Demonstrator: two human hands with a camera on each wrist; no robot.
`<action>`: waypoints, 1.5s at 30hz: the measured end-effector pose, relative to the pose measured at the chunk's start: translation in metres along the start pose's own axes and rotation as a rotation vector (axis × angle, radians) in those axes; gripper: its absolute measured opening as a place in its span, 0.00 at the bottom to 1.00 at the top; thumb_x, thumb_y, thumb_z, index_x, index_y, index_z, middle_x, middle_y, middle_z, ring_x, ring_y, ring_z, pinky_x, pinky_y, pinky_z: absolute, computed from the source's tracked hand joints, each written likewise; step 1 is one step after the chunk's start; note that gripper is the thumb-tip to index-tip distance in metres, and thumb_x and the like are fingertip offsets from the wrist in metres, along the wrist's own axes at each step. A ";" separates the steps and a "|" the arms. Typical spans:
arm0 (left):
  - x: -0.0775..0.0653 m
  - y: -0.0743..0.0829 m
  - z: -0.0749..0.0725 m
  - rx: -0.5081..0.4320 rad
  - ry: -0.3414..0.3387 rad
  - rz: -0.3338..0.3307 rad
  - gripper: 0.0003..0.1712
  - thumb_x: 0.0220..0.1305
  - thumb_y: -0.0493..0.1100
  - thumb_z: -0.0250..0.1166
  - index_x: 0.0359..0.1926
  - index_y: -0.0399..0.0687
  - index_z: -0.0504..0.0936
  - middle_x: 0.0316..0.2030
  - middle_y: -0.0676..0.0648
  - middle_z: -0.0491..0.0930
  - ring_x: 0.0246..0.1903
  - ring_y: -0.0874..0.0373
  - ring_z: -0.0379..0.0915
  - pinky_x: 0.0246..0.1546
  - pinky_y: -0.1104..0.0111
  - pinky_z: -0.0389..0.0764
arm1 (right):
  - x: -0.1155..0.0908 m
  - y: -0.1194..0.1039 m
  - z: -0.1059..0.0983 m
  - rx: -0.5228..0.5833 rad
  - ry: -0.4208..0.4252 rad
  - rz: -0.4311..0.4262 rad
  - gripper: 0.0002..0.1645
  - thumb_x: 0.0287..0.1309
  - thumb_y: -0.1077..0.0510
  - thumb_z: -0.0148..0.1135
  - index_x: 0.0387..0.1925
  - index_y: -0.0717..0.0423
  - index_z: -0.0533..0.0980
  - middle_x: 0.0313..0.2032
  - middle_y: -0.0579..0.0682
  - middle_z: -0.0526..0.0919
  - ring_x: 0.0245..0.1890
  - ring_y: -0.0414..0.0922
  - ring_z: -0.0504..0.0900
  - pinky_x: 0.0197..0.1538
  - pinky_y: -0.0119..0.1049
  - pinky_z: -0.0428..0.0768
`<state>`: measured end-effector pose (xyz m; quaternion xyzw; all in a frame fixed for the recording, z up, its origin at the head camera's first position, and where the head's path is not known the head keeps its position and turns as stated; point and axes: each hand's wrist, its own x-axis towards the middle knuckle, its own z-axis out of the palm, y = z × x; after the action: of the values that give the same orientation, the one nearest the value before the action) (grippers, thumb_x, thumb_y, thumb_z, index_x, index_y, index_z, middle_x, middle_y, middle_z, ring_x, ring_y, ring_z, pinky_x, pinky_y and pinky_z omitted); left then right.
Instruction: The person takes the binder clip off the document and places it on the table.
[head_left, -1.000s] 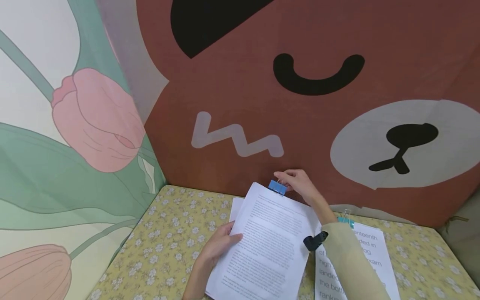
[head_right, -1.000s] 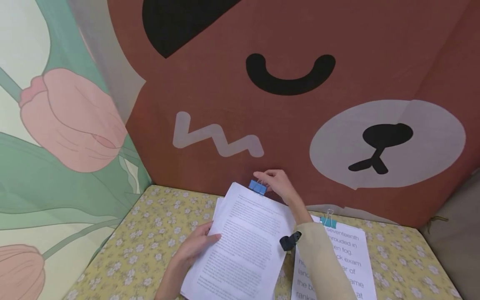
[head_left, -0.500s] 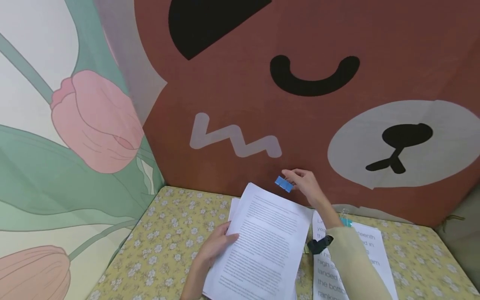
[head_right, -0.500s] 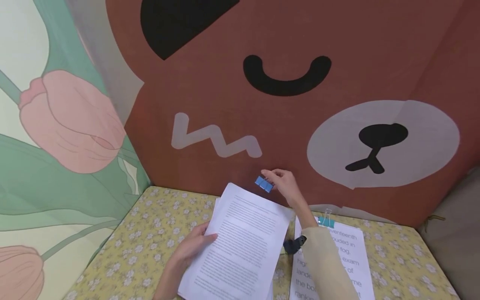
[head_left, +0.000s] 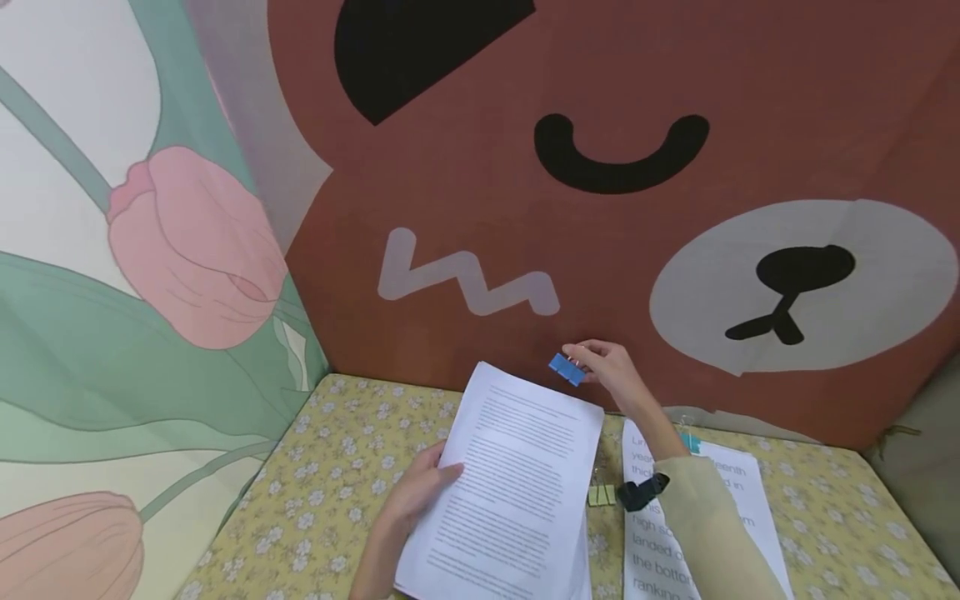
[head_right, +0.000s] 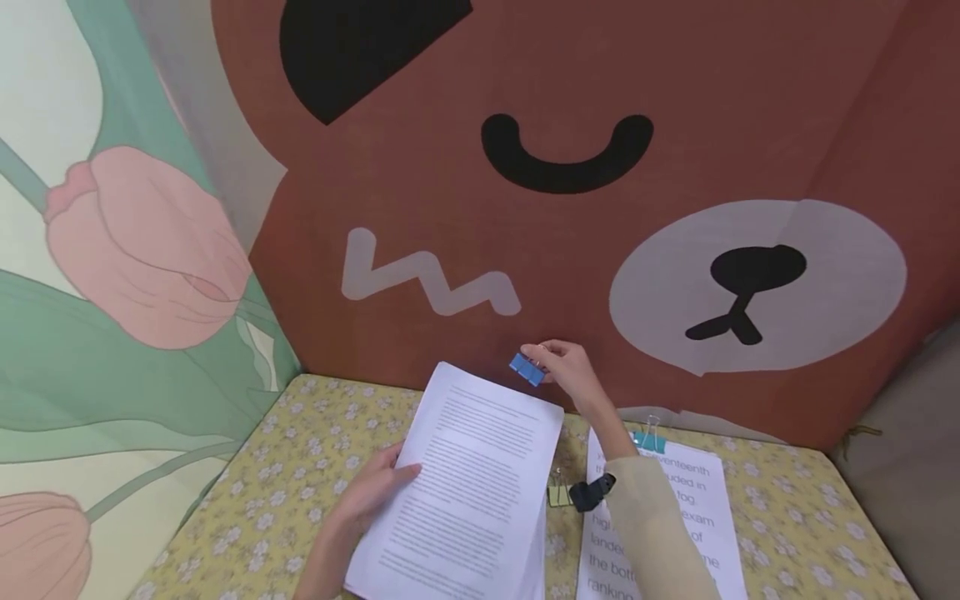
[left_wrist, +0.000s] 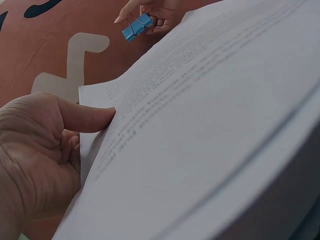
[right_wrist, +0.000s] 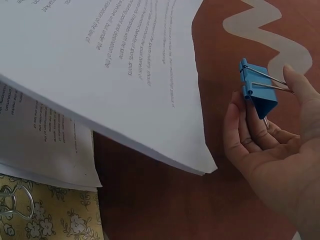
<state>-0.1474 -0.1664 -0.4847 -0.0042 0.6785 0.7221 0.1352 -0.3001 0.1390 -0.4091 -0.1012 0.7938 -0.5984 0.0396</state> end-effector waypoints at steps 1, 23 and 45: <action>-0.001 0.001 -0.001 0.004 0.005 -0.002 0.32 0.72 0.34 0.56 0.74 0.29 0.64 0.45 0.40 0.85 0.38 0.49 0.85 0.43 0.62 0.84 | 0.000 0.000 0.000 0.001 -0.001 0.003 0.30 0.67 0.40 0.68 0.48 0.65 0.80 0.39 0.52 0.81 0.39 0.45 0.81 0.48 0.44 0.85; -0.040 0.016 -0.086 0.133 0.296 -0.045 0.30 0.73 0.33 0.54 0.73 0.29 0.64 0.42 0.40 0.84 0.34 0.50 0.82 0.38 0.64 0.81 | -0.016 0.004 0.083 0.072 -0.121 0.067 0.28 0.69 0.50 0.67 0.57 0.70 0.76 0.46 0.57 0.82 0.40 0.44 0.81 0.48 0.48 0.86; -0.051 0.001 -0.200 0.705 0.390 0.037 0.29 0.69 0.28 0.56 0.68 0.16 0.64 0.58 0.22 0.76 0.53 0.39 0.77 0.53 0.60 0.76 | -0.050 0.028 0.225 -0.250 -0.428 -0.025 0.16 0.60 0.48 0.74 0.29 0.56 0.80 0.25 0.44 0.74 0.21 0.37 0.73 0.25 0.30 0.72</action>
<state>-0.1335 -0.3721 -0.4901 -0.0821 0.8974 0.4332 -0.0160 -0.2131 -0.0550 -0.5025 -0.2399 0.8338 -0.4609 0.1867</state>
